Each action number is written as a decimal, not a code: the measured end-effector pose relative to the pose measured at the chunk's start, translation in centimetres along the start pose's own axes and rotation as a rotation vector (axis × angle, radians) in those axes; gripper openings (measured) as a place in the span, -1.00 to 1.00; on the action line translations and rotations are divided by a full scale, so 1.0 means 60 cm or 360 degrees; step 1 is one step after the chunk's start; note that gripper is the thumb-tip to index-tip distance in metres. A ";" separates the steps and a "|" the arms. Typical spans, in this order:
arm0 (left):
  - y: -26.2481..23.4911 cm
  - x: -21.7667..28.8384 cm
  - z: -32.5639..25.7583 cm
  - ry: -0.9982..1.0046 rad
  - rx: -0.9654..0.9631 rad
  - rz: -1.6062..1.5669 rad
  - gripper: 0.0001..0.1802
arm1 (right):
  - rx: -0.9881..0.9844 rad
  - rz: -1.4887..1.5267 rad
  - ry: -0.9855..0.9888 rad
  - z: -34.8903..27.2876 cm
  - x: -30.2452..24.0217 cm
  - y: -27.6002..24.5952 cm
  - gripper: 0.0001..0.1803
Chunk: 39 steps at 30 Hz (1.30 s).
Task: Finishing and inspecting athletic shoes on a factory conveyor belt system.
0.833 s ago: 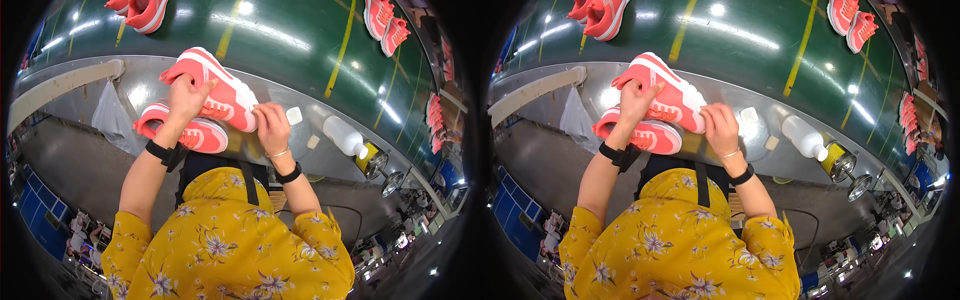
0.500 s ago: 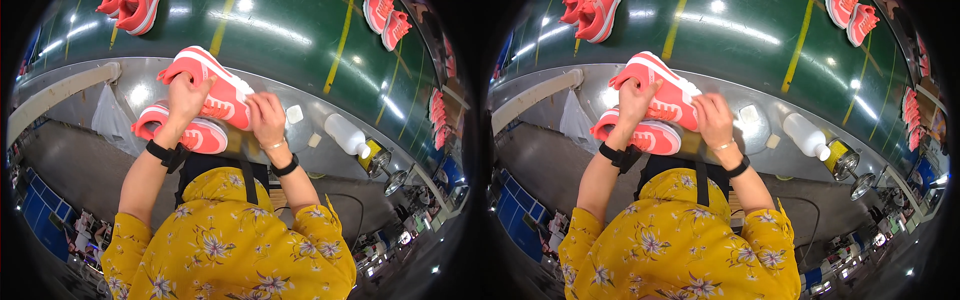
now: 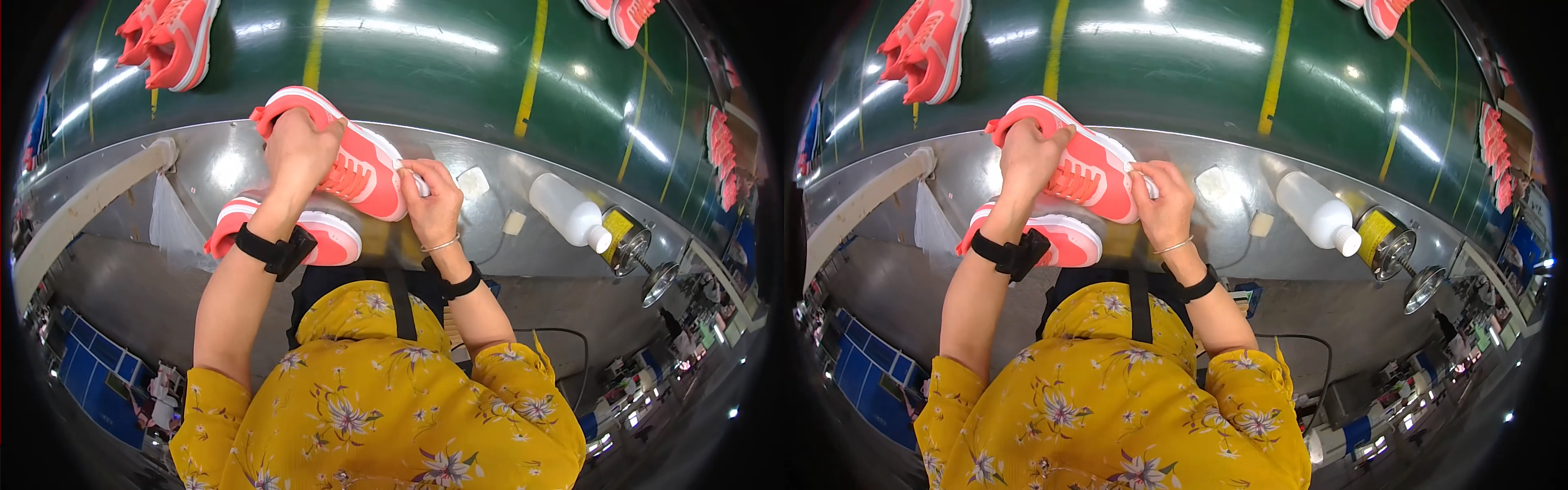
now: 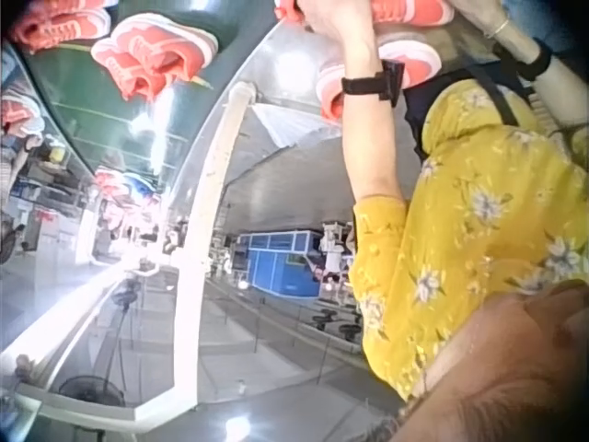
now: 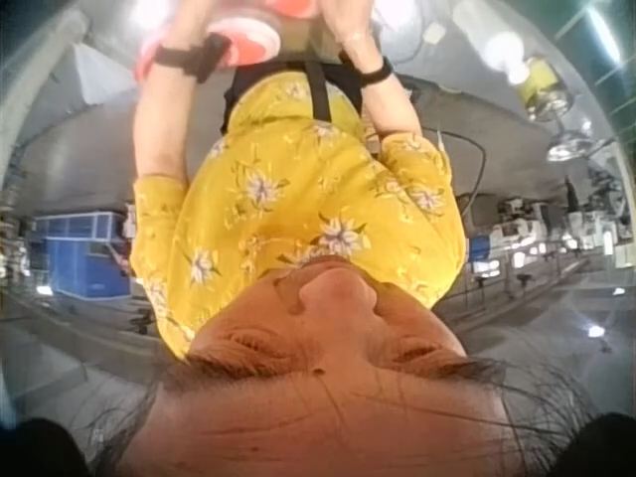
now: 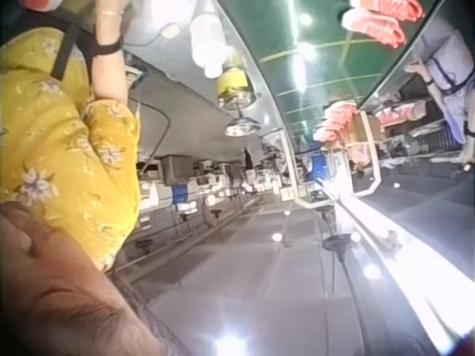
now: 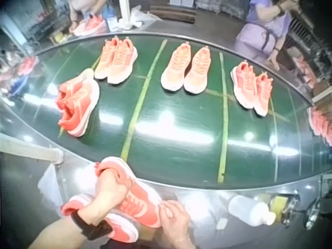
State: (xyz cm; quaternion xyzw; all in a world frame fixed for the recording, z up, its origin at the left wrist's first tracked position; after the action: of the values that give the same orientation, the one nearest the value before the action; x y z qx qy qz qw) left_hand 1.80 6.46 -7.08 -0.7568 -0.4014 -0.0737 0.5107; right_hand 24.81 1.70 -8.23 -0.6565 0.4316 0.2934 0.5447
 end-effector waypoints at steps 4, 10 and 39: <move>0.008 0.002 0.009 -0.0027 0.0022 0.0071 -0.56 | -0.0054 0.0108 0.0086 0.001 0.019 -0.003 -0.87; 0.014 0.000 0.013 -0.0060 0.0012 0.0001 -0.60 | -0.0087 0.0084 0.0024 0.045 -0.003 0.020 -0.86; 0.026 -0.011 0.019 -0.0059 0.0062 -0.0067 -0.54 | -0.0140 0.0022 -0.0079 0.021 0.016 0.002 -0.87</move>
State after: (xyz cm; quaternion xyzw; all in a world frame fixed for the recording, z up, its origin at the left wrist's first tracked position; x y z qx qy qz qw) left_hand 2.10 6.81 -9.07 -0.7393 -0.4279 -0.0626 0.5162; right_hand 25.24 2.67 -9.43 -0.6693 0.4091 0.3320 0.5239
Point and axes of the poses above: each hand's wrist, its own z-axis towards the middle knuckle, its own y-axis out of the palm, x = y × z, the point moved 7 cm from there along z, towards the middle knuckle, and after that the axes turned 9 degrees about y, right-handed, at the moved point
